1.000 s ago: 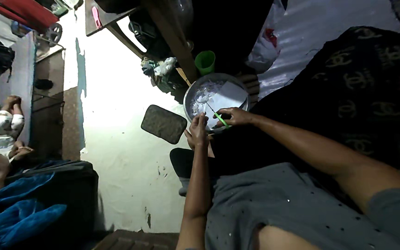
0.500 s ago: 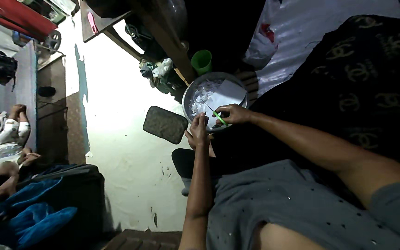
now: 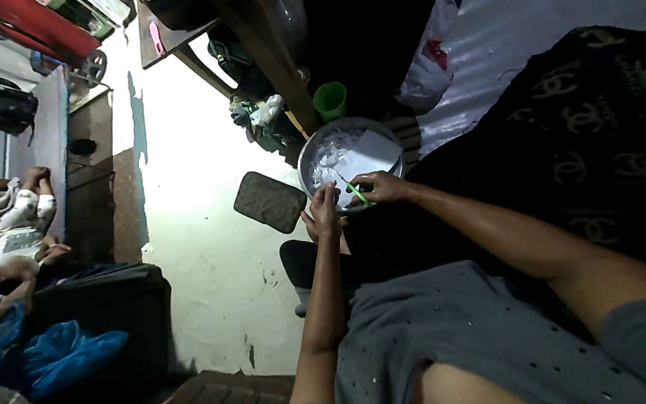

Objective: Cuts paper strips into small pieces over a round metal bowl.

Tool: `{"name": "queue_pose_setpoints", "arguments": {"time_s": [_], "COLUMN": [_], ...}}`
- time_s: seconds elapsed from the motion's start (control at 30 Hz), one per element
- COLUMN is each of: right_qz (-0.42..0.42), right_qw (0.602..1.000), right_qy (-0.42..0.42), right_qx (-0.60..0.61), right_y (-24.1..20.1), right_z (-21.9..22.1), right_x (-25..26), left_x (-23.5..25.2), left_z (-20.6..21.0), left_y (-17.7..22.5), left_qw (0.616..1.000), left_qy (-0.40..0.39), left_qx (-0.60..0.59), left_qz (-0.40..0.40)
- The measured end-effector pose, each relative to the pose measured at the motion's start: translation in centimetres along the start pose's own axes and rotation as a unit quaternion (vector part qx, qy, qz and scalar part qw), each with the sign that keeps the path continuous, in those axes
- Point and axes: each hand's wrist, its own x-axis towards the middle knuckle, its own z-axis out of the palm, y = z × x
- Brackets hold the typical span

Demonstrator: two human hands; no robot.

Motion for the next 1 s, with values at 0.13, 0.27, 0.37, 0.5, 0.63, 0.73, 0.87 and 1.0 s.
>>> {"name": "queue_pose_setpoints", "arguments": {"time_s": [0.13, 0.27, 0.37, 0.5, 0.63, 0.73, 0.87, 1.0], "right_qz": [0.013, 0.016, 0.003, -0.013, -0.008, 0.002, 0.002, -0.021], "right_qw": [0.999, 0.998, 0.999, 1.0, 1.0, 0.999, 0.999, 0.999], "right_qy": [-0.038, -0.054, -0.037, -0.019, -0.019, -0.046, -0.047, -0.02], "right_qx": [0.01, 0.014, 0.006, -0.006, 0.006, -0.002, -0.012, -0.016], "right_y": [-0.49, -0.8, -0.72, -0.61, -0.65, -0.91, -0.65, 0.02], "right_z": [-0.36, -0.35, -0.27, -0.16, -0.16, -0.32, -0.17, -0.01], "right_x": [-0.03, -0.19, -0.21, -0.22, -0.31, -0.32, -0.31, -0.1], "left_x": [0.0, -0.15, -0.09, -0.07, -0.26, -0.12, -0.39, -0.21], "left_z": [-0.11, -0.09, -0.04, -0.08, -0.21, -0.35, -0.38, -0.36], "left_y": [-0.03, -0.04, -0.13, 0.06, 0.14, -0.01, -0.15, -0.24], "left_qw": [1.0, 1.0, 1.0, 1.0, 1.0, 1.0, 0.999, 0.999], "left_qy": [0.008, -0.002, -0.005, -0.003, 0.002, 0.006, -0.004, 0.003], "left_qx": [-0.001, 0.012, 0.012, 0.002, 0.013, 0.029, 0.042, 0.032], "left_qz": [-0.001, 0.004, 0.008, 0.005, 0.001, 0.003, 0.001, 0.004]}}
